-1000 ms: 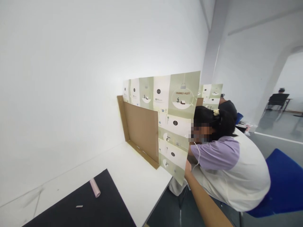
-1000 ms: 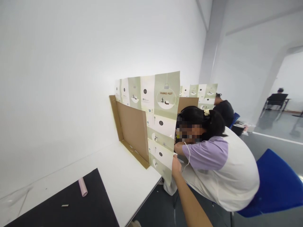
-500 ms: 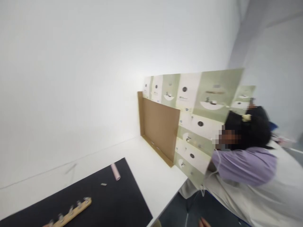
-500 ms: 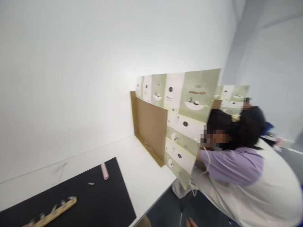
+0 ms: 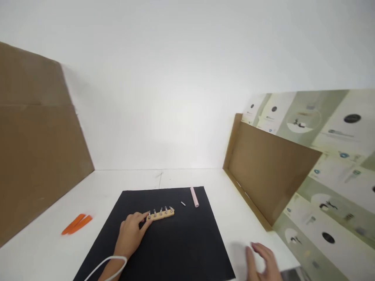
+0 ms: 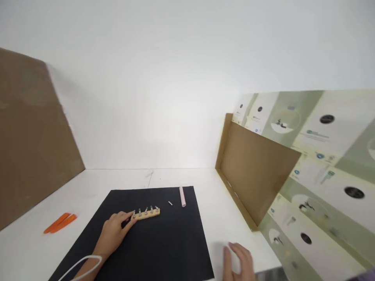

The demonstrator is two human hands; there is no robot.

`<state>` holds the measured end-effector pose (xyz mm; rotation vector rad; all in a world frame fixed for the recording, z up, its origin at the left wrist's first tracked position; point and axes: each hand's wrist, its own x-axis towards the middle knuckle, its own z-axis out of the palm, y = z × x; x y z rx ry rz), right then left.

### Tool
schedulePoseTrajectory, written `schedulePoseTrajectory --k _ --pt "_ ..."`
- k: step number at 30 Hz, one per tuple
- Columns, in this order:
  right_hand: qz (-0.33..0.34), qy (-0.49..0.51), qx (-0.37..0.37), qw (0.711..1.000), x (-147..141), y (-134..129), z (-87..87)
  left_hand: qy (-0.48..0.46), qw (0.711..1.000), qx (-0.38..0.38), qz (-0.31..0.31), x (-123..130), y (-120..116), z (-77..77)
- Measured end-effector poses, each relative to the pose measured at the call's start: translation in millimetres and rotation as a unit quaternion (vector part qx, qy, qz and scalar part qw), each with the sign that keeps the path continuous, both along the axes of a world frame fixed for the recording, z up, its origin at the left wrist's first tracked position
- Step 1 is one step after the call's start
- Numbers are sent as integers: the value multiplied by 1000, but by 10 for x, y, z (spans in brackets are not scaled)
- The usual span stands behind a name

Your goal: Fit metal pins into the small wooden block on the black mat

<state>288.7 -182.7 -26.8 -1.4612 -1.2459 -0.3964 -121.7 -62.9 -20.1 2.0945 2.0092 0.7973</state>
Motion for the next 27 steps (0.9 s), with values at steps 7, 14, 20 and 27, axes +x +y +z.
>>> schedulePoseTrajectory --k 7,14,20,27 --pt "223 -175 -259 924 -1240 1266 609 -45 999 -7 -8 -3 -31 39" --pt "176 -259 -354 881 -1779 1907 509 -75 997 -4 -6 -5 -42 73" --pt "180 -238 -352 887 -1609 1952 439 -72 996 -45 24 52 -14 139" --pt "190 -253 -385 867 -1414 2022 412 -87 994 -62 33 38 277 172"
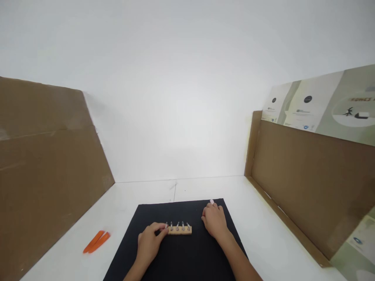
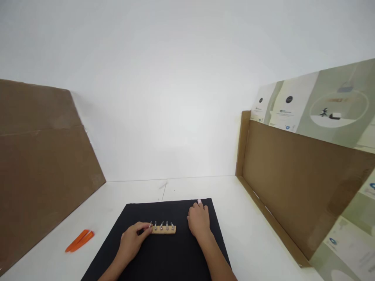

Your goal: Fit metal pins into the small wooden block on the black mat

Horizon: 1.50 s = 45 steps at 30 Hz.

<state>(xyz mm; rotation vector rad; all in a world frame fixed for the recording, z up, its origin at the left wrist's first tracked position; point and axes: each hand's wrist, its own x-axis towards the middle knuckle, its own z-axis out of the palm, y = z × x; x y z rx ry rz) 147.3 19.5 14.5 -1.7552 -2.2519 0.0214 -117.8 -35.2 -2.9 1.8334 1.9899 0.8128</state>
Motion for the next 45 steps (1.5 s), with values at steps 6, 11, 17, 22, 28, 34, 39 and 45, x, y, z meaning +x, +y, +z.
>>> schedulePoseTrajectory --k 6,11,17,22,28,34,39,45 --pt "-6 -8 13 1000 -56 -9 -18 -14 998 -6 -61 -21 433 7" --pt "-7 1 38 999 -109 9 -41 -11 996 12 -85 1 531 -34" --pt "37 78 45 995 -85 92 -85 -30 991 23 -129 -54 544 -89" --pt "68 108 40 991 -30 103 -91 -38 988 17 -145 -56 543 -51" --pt "75 139 46 986 -8 100 -165 -36 994 11 -105 2 509 -3" --pt "55 257 45 964 -46 64 -87 -71 992 94 -43 13 506 -25" --pt "40 492 3 869 -151 -8 16 -75 980 177 -49 90 410 37" --pt "124 582 -67 801 -337 -207 93 -31 947 283 -151 249 229 117"
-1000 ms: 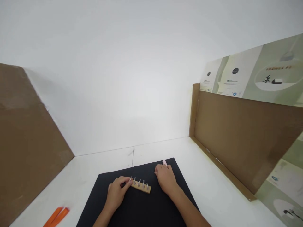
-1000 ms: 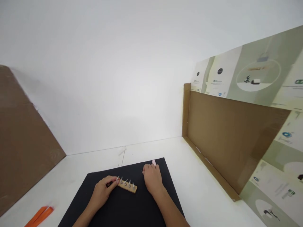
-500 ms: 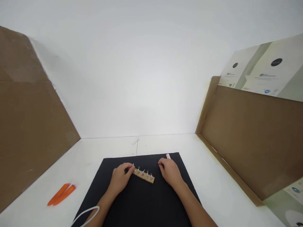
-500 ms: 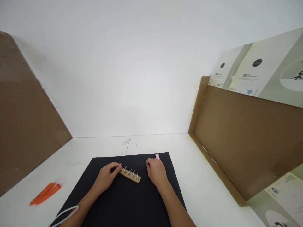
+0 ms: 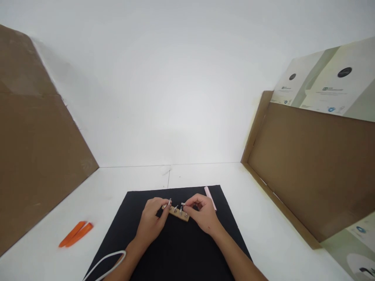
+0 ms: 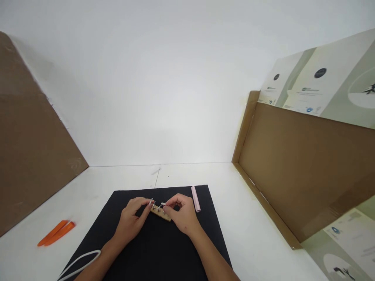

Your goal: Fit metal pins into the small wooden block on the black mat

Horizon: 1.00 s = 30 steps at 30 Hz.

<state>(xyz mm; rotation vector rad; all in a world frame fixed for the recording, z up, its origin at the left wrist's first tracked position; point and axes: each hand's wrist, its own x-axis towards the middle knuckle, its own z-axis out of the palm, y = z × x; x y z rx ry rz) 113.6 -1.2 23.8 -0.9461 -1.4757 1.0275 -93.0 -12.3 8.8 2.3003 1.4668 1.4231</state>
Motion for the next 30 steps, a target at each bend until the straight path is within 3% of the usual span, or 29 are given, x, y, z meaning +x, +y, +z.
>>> schedulePoseTrajectory --k 6,15,24,30 --pt "12 12 -16 1000 -115 -128 32 37 996 70 -45 38 -60 30" --pt "-57 31 -21 998 -128 -85 29 85 989 96 -78 72 -109 58" --pt "36 30 -18 999 -133 -158 77 78 988 109 -72 39 -77 30" --pt "36 35 -10 999 -149 -187 98 88 987 107 -82 28 -77 21"
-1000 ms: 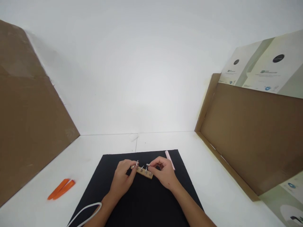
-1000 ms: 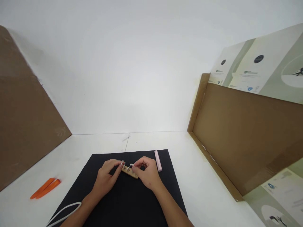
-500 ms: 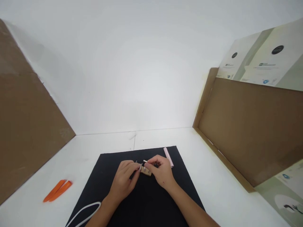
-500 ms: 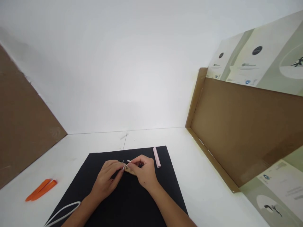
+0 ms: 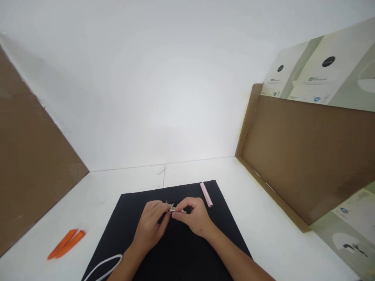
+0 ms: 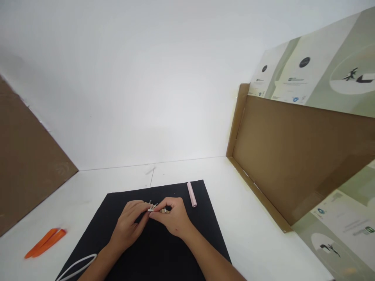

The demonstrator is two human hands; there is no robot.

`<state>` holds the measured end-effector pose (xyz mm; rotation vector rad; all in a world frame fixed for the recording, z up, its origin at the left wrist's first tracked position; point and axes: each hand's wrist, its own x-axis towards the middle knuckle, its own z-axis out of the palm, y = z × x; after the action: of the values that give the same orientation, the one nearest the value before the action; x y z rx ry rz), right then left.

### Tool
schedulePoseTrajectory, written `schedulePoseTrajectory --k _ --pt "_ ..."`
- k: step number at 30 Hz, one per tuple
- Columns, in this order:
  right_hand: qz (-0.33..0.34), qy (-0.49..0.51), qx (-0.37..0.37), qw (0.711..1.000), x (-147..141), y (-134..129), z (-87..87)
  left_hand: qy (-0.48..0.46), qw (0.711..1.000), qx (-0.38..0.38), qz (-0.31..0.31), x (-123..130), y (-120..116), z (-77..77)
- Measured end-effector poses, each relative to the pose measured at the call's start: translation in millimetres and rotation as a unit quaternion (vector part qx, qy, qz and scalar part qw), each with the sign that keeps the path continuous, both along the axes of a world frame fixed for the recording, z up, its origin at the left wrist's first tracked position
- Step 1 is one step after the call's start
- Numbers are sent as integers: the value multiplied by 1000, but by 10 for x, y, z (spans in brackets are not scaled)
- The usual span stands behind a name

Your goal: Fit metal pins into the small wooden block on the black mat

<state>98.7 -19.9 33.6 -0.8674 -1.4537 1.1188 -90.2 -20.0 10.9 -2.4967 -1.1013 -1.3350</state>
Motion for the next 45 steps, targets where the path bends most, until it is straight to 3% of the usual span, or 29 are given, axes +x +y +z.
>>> schedulePoseTrajectory --k 11,21,28,41,45 --pt "-75 45 -17 996 2 141 -144 -5 1000 6 -8 -4 10 -10" --pt "15 35 -24 999 49 89 -69 -9 1000 -6 -6 14 -6 29" --pt "32 30 -36 998 34 56 -71 -7 1000 -3 -4 13 -19 52" --pt "-71 82 -54 993 39 153 -92 -21 1000 -1 -16 21 -12 33" --pt "-67 107 -80 989 52 175 -73 -24 1000 2 -12 23 -10 29"
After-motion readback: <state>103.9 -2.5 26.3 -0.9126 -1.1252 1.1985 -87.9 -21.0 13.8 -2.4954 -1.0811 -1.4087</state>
